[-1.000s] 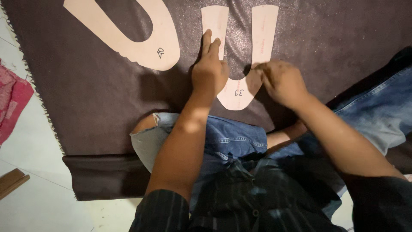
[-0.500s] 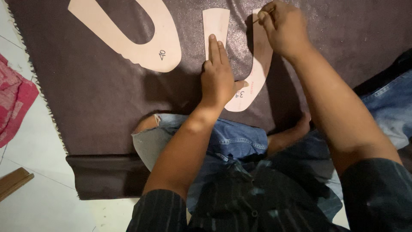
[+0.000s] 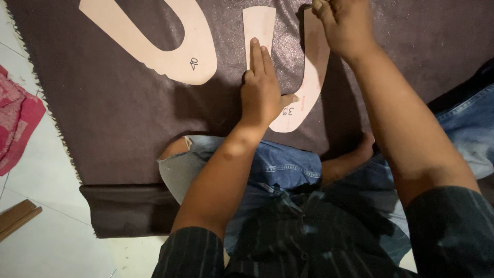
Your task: The person sits on the floor and uses a small marking tool to trace the outlines of two U-shaped paper patterns onto a large piece of dark fabric. They reposition the patterns and continue tracing along the edges to mark the fabric for cutting.
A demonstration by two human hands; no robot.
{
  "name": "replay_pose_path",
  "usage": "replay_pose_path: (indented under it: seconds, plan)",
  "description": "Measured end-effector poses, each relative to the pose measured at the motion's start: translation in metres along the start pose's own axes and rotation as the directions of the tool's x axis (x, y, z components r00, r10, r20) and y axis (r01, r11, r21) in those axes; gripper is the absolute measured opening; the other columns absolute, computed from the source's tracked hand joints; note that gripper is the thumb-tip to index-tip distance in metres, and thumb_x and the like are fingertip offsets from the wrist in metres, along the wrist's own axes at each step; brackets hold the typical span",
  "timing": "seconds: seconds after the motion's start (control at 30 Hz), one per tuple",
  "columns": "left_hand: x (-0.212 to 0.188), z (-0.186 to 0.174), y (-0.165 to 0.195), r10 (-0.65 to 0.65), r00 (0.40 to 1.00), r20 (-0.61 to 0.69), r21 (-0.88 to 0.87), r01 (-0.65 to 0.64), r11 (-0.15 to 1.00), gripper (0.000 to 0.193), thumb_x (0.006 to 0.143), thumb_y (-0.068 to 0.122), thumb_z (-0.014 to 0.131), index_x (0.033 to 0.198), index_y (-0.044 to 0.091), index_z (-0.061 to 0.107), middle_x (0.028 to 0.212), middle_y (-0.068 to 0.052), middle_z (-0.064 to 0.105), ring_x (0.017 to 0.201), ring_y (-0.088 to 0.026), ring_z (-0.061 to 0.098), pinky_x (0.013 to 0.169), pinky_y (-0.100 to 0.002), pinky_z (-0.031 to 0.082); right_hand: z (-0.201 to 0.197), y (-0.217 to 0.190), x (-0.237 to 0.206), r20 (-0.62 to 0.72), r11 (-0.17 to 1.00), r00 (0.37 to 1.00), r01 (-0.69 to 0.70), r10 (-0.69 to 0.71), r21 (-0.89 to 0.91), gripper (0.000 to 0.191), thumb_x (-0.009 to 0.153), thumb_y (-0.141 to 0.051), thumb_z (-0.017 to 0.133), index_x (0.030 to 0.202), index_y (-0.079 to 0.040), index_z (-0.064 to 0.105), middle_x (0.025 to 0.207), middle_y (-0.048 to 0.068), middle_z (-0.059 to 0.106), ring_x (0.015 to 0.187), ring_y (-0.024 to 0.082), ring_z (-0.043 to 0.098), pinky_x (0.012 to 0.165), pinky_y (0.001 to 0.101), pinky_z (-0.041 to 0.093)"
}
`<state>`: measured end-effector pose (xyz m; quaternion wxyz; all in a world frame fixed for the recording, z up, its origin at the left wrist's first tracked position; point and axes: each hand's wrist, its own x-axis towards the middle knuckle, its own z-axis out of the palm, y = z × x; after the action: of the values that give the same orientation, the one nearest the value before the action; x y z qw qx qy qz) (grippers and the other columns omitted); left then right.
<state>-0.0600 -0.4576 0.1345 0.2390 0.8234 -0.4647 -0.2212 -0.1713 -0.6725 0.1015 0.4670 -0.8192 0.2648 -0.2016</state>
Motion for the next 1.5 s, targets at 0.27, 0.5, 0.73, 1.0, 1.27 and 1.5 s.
replay_pose_path:
  seconds: [0.27,0.5,0.73,1.0,1.27,1.5]
  plan:
    - [-0.001,0.002,-0.002,0.015,1.000,-0.015,0.026,-0.015,1.000,0.135,0.052,0.044,0.101,0.148,-0.016,0.029,0.162,-0.031,0.015,0.106,-0.045,0.064,0.088,-0.043,0.058,-0.014,0.006,-0.010,-0.032,0.961,0.998,0.047,-0.058,-0.271,0.004,0.110,0.000,0.066,0.112,0.001,0.069,0.102,0.011,0.073,0.091,0.020,0.070,0.078,0.0344,0.054]
    - [-0.002,0.011,-0.005,-0.028,0.998,0.047,0.083,0.024,0.996,0.132,0.055,0.045,0.098,0.149,-0.016,0.028,0.163,-0.032,0.015,0.103,-0.043,0.063,0.083,-0.042,0.060,-0.009,0.019,-0.012,-0.027,0.987,0.997,0.068,-0.073,-0.145,0.005,0.112,0.002,0.063,0.112,0.001,0.068,0.106,0.014,0.073,0.095,0.025,0.069,0.084,0.0353,0.055]
    - [-0.002,0.018,0.026,0.197,0.958,-0.208,0.529,-0.059,0.847,0.084,0.086,0.013,0.085,0.152,0.003,0.033,0.157,-0.034,0.024,0.109,-0.044,0.060,0.073,-0.052,0.058,-0.012,0.025,-0.010,-0.118,0.972,0.993,-0.025,-0.003,-0.235,0.010,0.110,-0.005,0.060,0.116,-0.002,0.066,0.105,0.011,0.076,0.094,0.018,0.072,0.083,0.0334,0.055]
    - [0.052,-0.001,0.066,-0.085,0.784,0.614,0.762,-0.562,0.320,0.102,0.071,-0.021,0.065,0.160,0.006,0.023,0.169,-0.030,-0.001,0.103,-0.046,0.066,0.051,-0.037,0.059,-0.014,0.021,0.000,-0.039,0.995,0.997,-0.062,0.059,-0.077,0.016,0.108,-0.017,0.069,0.115,-0.002,0.071,0.101,0.015,0.075,0.091,0.028,0.073,0.080,0.0394,0.056]
    - [0.067,0.032,0.059,-0.272,0.794,0.544,0.739,-0.300,0.603,0.123,0.076,-0.016,0.067,0.167,0.025,-0.005,0.167,-0.030,-0.011,0.086,-0.041,0.076,0.058,-0.041,0.059,-0.019,0.020,-0.003,-0.075,0.965,0.994,0.058,-0.080,-0.257,0.015,0.107,-0.016,0.068,0.114,-0.003,0.072,0.105,0.019,0.074,0.093,0.038,0.072,0.080,0.0438,0.056]
    - [0.070,0.042,0.050,-0.260,0.810,0.525,0.743,-0.287,0.605,0.127,0.073,-0.020,0.066,0.166,0.028,-0.006,0.165,-0.027,-0.016,0.090,-0.047,0.073,0.059,-0.043,0.062,-0.031,0.021,-0.007,-0.091,0.920,0.995,0.003,-0.042,-0.391,0.013,0.107,-0.019,0.070,0.109,-0.006,0.074,0.097,0.016,0.075,0.087,0.037,0.071,0.074,0.0464,0.053]
